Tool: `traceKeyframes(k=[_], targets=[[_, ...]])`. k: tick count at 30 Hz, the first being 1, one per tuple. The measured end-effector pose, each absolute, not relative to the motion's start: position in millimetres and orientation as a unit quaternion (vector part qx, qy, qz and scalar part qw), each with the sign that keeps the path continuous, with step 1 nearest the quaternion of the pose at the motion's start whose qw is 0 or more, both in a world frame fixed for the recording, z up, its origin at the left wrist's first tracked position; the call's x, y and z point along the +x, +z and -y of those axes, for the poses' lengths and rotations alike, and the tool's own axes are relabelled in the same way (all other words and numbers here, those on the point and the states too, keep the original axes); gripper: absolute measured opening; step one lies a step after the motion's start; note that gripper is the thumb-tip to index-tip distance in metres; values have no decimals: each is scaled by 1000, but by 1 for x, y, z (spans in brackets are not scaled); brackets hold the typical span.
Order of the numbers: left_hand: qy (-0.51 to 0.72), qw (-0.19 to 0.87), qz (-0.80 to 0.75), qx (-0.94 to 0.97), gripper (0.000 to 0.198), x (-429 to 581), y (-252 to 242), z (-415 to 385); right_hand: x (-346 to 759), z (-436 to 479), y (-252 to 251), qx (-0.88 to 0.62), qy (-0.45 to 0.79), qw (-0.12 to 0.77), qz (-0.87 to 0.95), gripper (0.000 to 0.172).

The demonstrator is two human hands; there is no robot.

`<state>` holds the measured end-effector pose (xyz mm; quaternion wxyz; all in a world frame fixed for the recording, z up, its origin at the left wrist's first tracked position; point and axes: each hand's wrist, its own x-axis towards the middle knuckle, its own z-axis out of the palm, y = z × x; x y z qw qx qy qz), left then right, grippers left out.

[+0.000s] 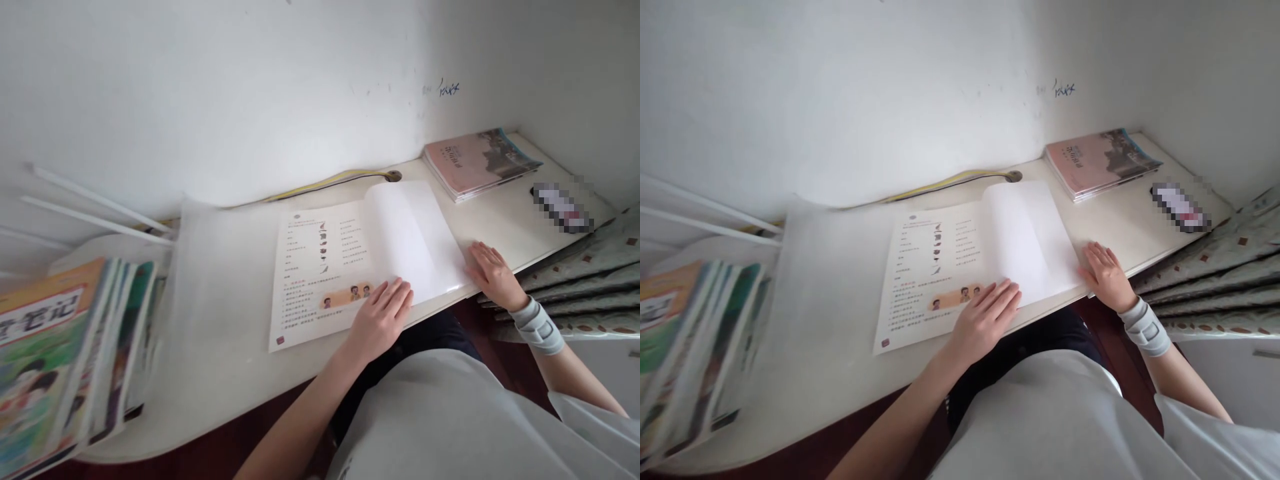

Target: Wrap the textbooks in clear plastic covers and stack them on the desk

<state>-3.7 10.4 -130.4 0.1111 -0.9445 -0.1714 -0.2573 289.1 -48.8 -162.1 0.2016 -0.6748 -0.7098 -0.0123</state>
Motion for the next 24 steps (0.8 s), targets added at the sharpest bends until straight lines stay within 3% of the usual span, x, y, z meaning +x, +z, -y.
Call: traceKeyframes(k=[10, 16, 19, 24], targets=[[-257, 87, 167, -948, 29, 22, -144, -10, 282, 56, -164, -655, -31, 174, 734, 53], [-282, 74, 156, -944, 28, 26, -145, -10, 269, 60, -161, -639, 11, 217, 738, 51], [-328, 50, 164, -929, 28, 25, -151, -9, 273, 61, -155, -639, 81, 304, 702, 48], [-451, -17, 218, -866, 32, 20, -154, 1, 285, 51, -148, -633, 216, 580, 465, 38]])
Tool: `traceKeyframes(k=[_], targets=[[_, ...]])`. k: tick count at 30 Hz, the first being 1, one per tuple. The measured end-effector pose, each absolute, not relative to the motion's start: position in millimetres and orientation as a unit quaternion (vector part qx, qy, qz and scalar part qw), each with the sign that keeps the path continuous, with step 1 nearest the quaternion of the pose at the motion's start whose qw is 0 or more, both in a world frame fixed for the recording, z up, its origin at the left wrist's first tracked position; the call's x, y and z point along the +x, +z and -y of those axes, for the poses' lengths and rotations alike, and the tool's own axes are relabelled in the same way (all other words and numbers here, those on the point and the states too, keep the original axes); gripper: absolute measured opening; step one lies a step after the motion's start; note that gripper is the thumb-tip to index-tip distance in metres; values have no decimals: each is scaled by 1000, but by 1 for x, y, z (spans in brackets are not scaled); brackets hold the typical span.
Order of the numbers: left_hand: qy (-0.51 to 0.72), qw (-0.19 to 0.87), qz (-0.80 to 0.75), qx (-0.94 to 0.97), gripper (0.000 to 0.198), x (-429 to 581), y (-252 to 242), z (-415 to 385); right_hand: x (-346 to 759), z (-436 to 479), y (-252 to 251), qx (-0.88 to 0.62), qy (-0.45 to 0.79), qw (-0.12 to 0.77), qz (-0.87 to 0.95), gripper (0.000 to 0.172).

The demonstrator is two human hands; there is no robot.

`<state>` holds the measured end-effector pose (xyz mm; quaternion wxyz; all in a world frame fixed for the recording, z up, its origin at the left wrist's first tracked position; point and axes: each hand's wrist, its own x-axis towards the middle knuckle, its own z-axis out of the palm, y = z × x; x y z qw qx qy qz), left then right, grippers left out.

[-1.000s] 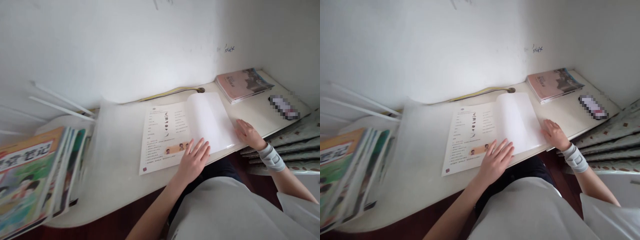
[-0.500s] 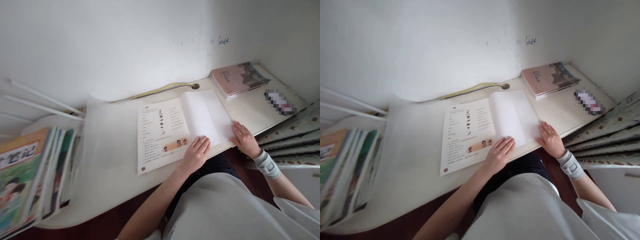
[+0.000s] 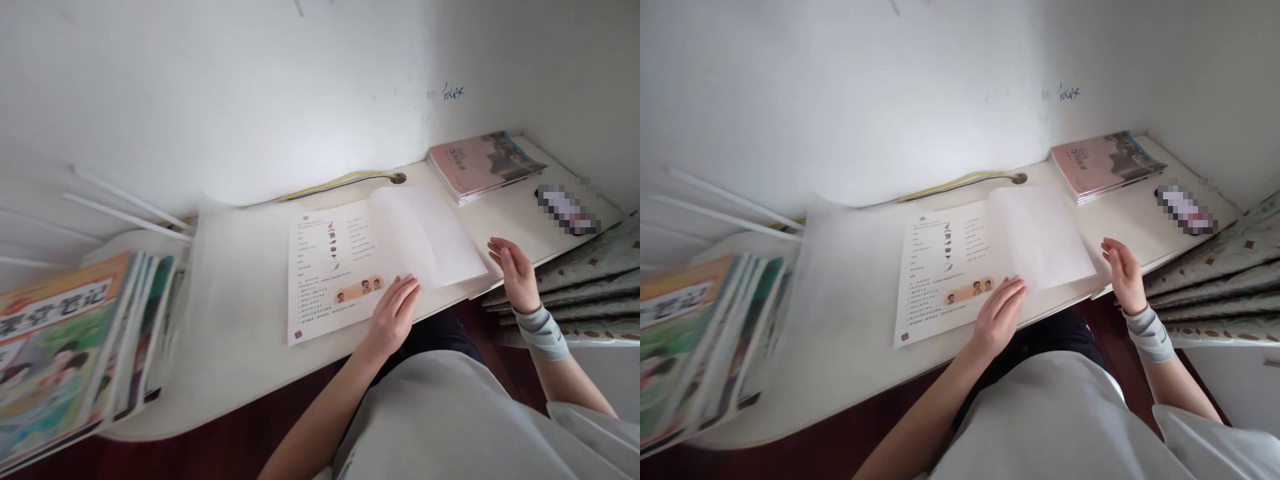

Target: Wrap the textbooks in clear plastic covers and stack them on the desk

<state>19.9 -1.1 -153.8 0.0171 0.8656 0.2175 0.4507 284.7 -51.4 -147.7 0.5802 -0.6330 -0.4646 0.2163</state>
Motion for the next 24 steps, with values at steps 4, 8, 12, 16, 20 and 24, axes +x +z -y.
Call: traceKeyframes(k=[4, 8, 12, 16, 20, 24], targets=[[499, 63, -282, 817, 26, 17, -148, 15, 258, 24, -141, -572, 377, 610, 398, 36], [518, 80, -352, 776, 20, -5, -139, 19, 213, -12, -116, -519, 374, 621, 453, 46], [539, 108, -512, 660, 27, -75, -135, -6, 196, -38, -92, -511, 378, 564, 528, 59], [468, 309, -649, 514, 33, -155, -136, -47, 213, -47, -91, -510, 428, 505, 550, 48], [409, 479, -636, 445, 38, -186, -125, -78, 231, -45, -98, -534, 485, 488, 491, 33], [327, 526, -627, 473, 34, -183, -110, -94, 237, -42, -105, -551, 482, 489, 474, 30]])
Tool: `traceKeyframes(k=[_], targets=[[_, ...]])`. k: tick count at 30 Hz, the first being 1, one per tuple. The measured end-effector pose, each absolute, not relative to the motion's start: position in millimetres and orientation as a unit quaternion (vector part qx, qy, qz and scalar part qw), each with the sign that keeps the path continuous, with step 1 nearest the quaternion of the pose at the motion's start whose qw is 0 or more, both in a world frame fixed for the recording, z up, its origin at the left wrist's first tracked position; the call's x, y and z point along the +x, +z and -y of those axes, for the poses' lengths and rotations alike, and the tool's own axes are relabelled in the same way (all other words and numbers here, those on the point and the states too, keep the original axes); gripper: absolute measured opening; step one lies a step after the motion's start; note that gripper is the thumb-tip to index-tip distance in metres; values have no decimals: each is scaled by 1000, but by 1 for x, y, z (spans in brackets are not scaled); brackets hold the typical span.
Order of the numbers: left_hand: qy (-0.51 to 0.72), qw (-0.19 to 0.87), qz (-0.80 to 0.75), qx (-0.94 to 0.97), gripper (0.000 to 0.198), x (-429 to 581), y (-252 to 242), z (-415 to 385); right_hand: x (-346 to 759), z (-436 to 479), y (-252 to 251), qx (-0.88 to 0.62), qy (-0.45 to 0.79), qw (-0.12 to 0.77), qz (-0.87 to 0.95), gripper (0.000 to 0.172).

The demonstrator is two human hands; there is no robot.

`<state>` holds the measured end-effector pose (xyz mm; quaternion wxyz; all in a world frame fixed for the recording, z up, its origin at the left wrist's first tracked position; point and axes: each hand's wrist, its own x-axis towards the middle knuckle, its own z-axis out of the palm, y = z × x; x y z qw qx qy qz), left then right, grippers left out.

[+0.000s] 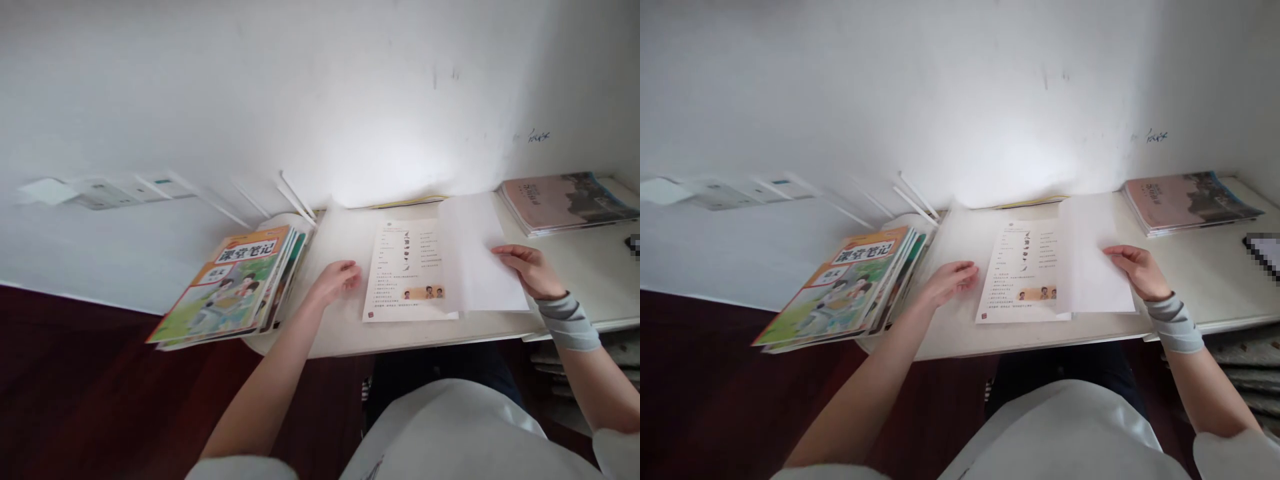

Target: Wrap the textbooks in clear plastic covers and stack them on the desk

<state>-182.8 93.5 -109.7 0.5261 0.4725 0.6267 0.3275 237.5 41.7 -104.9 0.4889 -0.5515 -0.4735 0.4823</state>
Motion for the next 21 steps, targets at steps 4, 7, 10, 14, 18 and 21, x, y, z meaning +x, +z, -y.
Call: traceKeyframes(k=[4, 7, 10, 14, 18, 21], targets=[[278, 509, -638, 507, 21, -177, -103, -103, 238, -41, -111, -556, 468, 489, 483, 29], [282, 491, -640, 519, 18, -173, -99, -107, 241, -41, -114, -555, 465, 487, 488, 28], [318, 494, -622, 517, 18, -167, -88, -107, 248, -41, -115, -563, 453, 491, 487, 27], [421, 593, -499, 472, 21, -155, -55, -105, 261, -40, -117, -577, 441, 500, 472, 26], [470, 637, -380, 480, 13, -132, -17, -102, 268, -38, -121, -591, 453, 457, 487, 25], [476, 636, -336, 505, 17, -107, 1, -96, 268, -35, -125, -595, 435, 446, 508, 28]])
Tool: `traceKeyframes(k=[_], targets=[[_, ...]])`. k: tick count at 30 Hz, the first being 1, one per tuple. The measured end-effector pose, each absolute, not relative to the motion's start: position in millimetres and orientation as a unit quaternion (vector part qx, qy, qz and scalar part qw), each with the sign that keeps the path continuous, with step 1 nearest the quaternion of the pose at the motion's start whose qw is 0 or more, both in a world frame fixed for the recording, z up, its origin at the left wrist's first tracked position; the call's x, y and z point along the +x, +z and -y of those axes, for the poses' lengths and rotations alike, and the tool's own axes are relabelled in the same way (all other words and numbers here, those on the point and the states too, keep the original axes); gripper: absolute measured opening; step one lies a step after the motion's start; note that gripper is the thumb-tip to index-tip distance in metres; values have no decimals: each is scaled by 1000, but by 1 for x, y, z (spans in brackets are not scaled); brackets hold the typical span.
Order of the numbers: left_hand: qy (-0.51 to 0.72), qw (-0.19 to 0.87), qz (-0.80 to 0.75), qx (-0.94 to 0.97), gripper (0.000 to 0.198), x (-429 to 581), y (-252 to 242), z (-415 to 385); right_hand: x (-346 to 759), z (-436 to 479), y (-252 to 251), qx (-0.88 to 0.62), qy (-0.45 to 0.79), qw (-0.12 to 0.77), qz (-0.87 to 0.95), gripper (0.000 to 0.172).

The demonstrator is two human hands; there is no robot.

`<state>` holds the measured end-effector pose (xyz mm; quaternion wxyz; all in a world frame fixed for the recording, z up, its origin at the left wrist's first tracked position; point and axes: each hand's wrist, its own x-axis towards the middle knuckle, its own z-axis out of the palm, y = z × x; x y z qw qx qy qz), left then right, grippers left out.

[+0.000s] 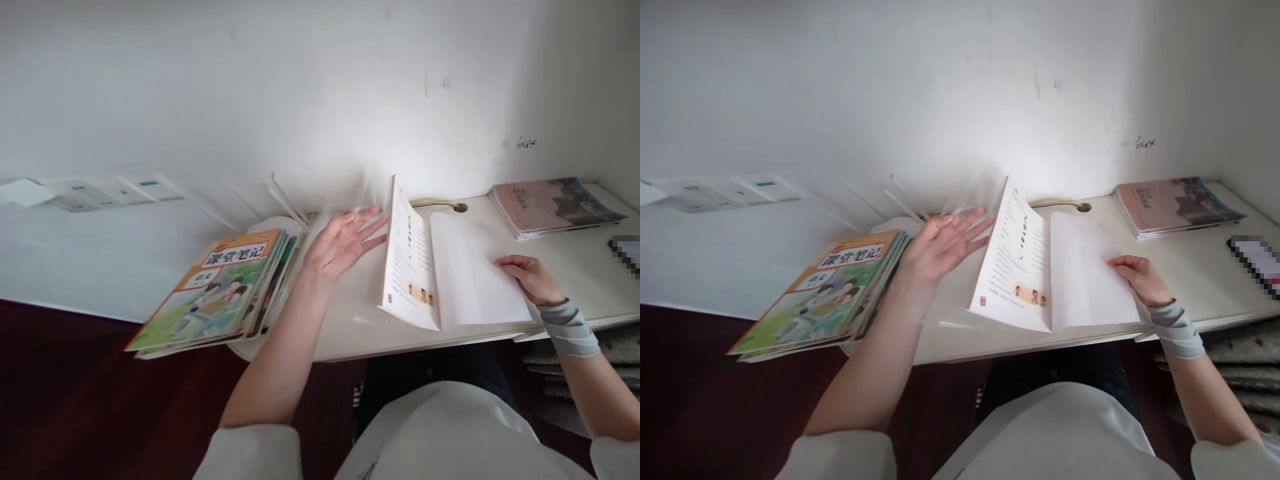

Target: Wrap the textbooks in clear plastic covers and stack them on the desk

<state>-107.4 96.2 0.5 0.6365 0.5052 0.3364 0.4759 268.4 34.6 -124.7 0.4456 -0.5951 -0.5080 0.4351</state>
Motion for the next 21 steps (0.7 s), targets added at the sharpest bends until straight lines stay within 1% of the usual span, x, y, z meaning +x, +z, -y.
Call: traceKeyframes(k=[3, 6, 10, 13, 16, 17, 18, 19, 21], targets=[[474, 643, -312, 514, 19, -89, 6, -90, 269, -29, -129, -609, 414, 448, 507, 35], [488, 646, -301, 503, 20, -82, 4, -87, 273, -25, -135, -623, 425, 450, 479, 46], [501, 616, -318, 518, 22, -69, -3, -85, 276, -26, -143, -622, 436, 447, 473, 53], [487, 587, -326, 559, 30, -50, -8, -85, 276, -29, -144, -640, 364, 426, 526, 55], [478, 558, -319, 598, 39, -34, -10, -88, 270, -27, -135, -648, 221, 454, 570, 59], [477, 552, -316, 607, 40, -32, -10, -89, 266, -25, -129, -641, 202, 471, 572, 61], [476, 548, -314, 611, 41, -31, -9, -90, 262, -24, -123, -624, 219, 487, 570, 65], [478, 547, -314, 612, 41, -32, -9, -90, 258, -22, -117, -598, 273, 495, 568, 69], [488, 548, -321, 599, 40, -38, -7, -89, 252, -22, -104, -531, 427, 479, 553, 80]])
